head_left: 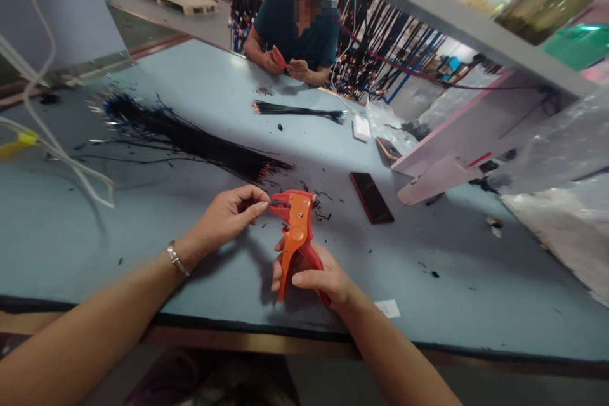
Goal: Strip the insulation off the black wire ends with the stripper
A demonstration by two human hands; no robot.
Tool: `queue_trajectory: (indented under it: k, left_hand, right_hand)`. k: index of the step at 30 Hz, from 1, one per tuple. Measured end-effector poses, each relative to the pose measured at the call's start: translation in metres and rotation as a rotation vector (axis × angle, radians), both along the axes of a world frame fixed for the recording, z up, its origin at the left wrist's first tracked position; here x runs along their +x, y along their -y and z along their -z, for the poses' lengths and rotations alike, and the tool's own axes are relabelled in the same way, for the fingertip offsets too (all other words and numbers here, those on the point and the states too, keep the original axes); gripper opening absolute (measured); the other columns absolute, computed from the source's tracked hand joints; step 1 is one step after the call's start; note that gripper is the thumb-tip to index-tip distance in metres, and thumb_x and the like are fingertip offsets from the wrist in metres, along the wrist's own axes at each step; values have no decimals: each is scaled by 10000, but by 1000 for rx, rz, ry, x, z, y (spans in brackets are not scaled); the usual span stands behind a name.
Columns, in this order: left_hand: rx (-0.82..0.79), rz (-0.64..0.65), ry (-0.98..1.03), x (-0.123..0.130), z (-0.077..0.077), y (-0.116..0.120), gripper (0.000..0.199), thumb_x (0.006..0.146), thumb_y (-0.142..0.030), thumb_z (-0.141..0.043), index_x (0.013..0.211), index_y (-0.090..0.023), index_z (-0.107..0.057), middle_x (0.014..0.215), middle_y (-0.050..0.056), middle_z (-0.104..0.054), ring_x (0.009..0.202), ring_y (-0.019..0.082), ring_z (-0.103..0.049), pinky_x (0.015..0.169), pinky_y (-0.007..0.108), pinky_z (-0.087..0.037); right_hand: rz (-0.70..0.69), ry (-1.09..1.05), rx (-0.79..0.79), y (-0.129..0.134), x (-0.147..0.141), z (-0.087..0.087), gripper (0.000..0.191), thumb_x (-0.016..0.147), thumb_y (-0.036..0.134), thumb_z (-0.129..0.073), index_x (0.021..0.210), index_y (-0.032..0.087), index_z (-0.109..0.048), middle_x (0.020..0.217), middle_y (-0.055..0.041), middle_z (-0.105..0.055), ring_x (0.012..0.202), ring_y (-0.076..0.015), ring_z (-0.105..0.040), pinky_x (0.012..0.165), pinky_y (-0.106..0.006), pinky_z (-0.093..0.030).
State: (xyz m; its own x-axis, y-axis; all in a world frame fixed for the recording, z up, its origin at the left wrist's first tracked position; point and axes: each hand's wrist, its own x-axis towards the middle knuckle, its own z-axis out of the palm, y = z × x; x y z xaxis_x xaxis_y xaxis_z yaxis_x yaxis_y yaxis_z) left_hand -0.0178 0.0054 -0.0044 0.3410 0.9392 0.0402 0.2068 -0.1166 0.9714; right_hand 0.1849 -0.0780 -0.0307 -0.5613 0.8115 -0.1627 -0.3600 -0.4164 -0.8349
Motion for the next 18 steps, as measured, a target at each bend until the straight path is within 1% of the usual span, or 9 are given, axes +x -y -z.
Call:
queue_trajectory:
  k: [6, 12, 18]
  left_hand:
    - [10, 49, 33, -2, 0, 1, 331, 777, -488, -618, 798, -158, -602, 640, -16, -537, 553, 103, -462, 528, 214, -424]
    - [17, 70, 34, -3, -3, 2, 313, 793, -467, -612, 806, -154, -613, 648, -15, -533, 562, 104, -461, 537, 216, -421]
    - [18, 64, 28, -3, -1, 2, 331, 796, -487, -612, 803, -157, -617, 658, -2, -551, 571, 109, -464, 538, 221, -432]
  right_hand:
    - [3, 44, 41, 2, -1, 2, 503, 698, 354, -806, 1076, 153, -541, 866, -43, -658, 752, -180, -666, 680, -320, -537]
    - [20, 59, 100, 5, -3, 3, 449, 742, 351, -778, 1061, 146, -537, 865, -47, -641, 734, -161, -650, 681, -307, -527]
    - [53, 89, 87, 6, -5, 5, 433, 743, 379, -774, 1021, 156, -527, 782, -19, -618, 648, -147, -624, 588, -275, -513]
